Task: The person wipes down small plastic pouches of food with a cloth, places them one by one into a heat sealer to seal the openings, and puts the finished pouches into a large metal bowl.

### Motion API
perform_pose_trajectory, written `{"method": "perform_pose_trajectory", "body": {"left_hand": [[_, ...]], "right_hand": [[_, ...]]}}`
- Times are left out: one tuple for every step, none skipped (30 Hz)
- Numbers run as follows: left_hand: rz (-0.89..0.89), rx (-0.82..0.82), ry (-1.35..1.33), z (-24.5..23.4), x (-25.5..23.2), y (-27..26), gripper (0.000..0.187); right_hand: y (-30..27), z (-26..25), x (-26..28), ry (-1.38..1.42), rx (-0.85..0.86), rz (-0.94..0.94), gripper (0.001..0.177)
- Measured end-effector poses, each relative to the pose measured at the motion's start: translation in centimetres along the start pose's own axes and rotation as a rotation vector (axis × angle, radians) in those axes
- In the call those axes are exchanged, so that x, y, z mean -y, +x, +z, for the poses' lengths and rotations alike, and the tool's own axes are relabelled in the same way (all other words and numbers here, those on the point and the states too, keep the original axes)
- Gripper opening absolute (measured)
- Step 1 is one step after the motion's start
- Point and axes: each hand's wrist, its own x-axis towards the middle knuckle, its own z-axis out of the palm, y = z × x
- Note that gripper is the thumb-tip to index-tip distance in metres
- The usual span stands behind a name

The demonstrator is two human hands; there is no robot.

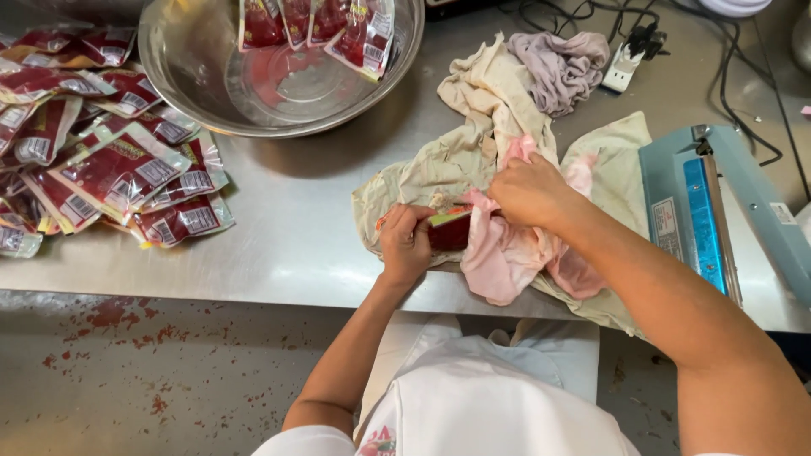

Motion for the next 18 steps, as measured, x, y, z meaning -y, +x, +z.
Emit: {"method": "perform_pose_trajectory", "body": {"left_hand": [[0.002,-0.002,0.001,0.2,0.1,0.1,0.016],[0.001,-0.003,0.0,0.5,0.2,0.1,0.016],[-0.004,0.001,-0.003,0.6,0.3,-0.2,0.016],[-0.006,0.005,-0.004,0.6,0.5,-0.9,0.016],[-0.008,0.017,0.002,0.8,0.9,-1.0,0.014],[-0.009,0.029,0.009,0.9,1.3,-1.1,0.012],[-0.012,0.027,0.012,1.1,1.0,-0.7,0.012],[-0.027,0.027,0.003,1.1,0.7,-0.4,0.012],[-0.044,0.032,-0.01,1.2,0.5,-0.3,0.012],[-0.048,0.034,-0.01,0.8,0.7,-0.7,0.012],[-0.063,0.033,-0.003,0.6,1.1,-0.5,0.011],[-0.079,0.032,0.005,0.4,1.5,-0.3,0.011],[-0.084,0.025,0.008,0.2,1.1,0.1,0.011],[-0.115,0.056,-0.03,0.0,0.7,0.4,0.014],[-0.144,0.098,-0.076,-0.1,0.3,0.7,0.019],[-0.147,0.102,-0.08,-0.4,0.2,-0.1,0.019],[-0.161,0.104,-0.072,-0.3,0.3,0.2,0.017],[-0.175,0.107,-0.065,-0.2,0.4,0.4,0.014]], "right_hand": [[-0.1,-0.1,-0.3,-0.002,-0.002,-0.001,0.014],[-0.1,-0.2,-0.6,0.02,0.044,0.013,0.015],[-0.5,0.0,-0.7,0.047,0.097,0.028,0.015],[-1.2,-0.8,-0.5,0.05,0.1,0.029,0.015],[-1.6,-2.0,-0.7,0.043,0.144,0.065,0.019],[-2.0,-3.3,-0.9,0.036,0.188,0.1,0.024],[-2.1,-3.7,-1.1,0.036,0.187,0.095,0.024],[-2.1,-4.1,-1.2,0.043,0.226,0.11,0.024],[-2.4,-4.4,-1.2,0.051,0.268,0.129,0.024],[-2.0,-0.8,-3.9,0.053,0.272,0.128,0.024],[-1.2,2.4,-7.2,-0.006,0.231,0.229,0.021],[-0.5,5.5,-10.5,-0.064,0.188,0.331,0.021],[-1.4,0.7,-10.1,-0.068,0.189,0.322,0.021],[-2.4,-3.9,-9.8,-0.02,0.132,0.416,0.036],[-3.7,-8.3,-9.3,0.033,0.076,0.52,0.068],[-4.5,-11.1,-6.8,0.034,0.081,0.523,0.068],[-5.0,-14.3,-4.8,0.235,0.086,0.506,0.079],[-5.5,-17.5,-2.8,0.436,0.085,0.482,0.092]]}}
